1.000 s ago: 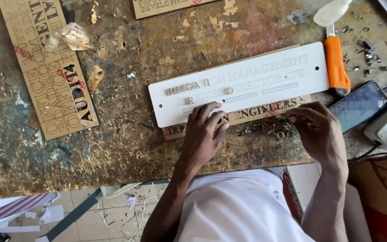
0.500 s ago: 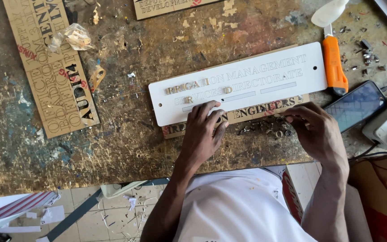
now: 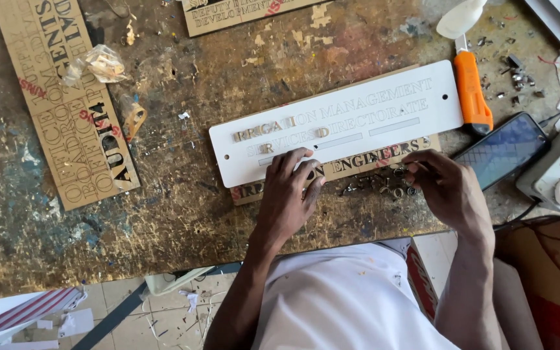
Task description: Positioning and aligning individual letters onto a white sign board to form words.
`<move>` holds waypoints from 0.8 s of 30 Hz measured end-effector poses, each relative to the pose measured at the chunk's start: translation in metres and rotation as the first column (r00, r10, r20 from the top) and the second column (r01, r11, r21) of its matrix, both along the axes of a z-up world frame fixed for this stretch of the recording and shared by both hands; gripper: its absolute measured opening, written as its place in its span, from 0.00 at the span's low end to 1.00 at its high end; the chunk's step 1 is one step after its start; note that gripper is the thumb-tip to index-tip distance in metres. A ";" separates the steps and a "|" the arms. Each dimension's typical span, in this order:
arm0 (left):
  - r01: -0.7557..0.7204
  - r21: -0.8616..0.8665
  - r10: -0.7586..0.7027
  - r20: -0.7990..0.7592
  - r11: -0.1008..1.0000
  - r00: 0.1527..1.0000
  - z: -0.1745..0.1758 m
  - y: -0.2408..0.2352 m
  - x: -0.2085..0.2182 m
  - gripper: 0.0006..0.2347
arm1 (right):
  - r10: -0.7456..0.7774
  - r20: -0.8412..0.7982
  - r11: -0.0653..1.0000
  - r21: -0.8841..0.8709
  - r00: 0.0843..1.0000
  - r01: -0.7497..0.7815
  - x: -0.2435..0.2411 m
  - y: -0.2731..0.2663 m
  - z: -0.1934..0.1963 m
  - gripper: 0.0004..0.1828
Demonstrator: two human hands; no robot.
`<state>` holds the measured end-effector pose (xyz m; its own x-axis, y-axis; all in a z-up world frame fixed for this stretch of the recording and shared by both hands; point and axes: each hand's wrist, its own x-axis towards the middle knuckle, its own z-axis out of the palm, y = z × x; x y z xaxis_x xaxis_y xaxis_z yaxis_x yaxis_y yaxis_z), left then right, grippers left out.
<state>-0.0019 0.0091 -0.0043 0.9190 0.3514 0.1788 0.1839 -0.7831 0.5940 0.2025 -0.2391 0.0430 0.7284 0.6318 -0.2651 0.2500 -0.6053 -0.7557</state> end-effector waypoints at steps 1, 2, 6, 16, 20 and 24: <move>-0.002 0.003 0.002 0.003 1.000 1.000 0.001 0.001 0.001 0.15 | 0.002 0.003 1.000 0.003 1.000 -0.002 0.001 -0.001 -0.001 0.11; 0.004 -0.002 -0.004 0.011 1.000 1.000 0.002 0.001 0.000 0.14 | 0.020 0.053 1.000 -0.003 0.998 -0.020 0.001 -0.002 -0.001 0.11; 0.009 0.008 -0.009 0.014 1.000 1.000 0.000 -0.001 0.000 0.14 | -0.015 0.061 1.000 -0.015 0.998 0.016 0.000 -0.003 -0.003 0.10; 0.003 0.009 -0.003 0.004 1.000 1.000 0.002 -0.001 0.001 0.14 | -0.019 0.100 0.998 -0.062 0.995 0.025 -0.001 0.001 0.004 0.16; -0.001 0.008 0.001 0.007 1.000 1.000 0.004 -0.001 0.000 0.14 | -0.052 0.074 0.998 -0.015 0.996 0.053 -0.003 0.001 0.007 0.14; -0.003 0.005 0.003 0.019 1.000 1.000 0.003 -0.001 0.001 0.14 | -0.050 0.102 0.998 -0.040 0.993 0.055 -0.003 0.004 0.006 0.15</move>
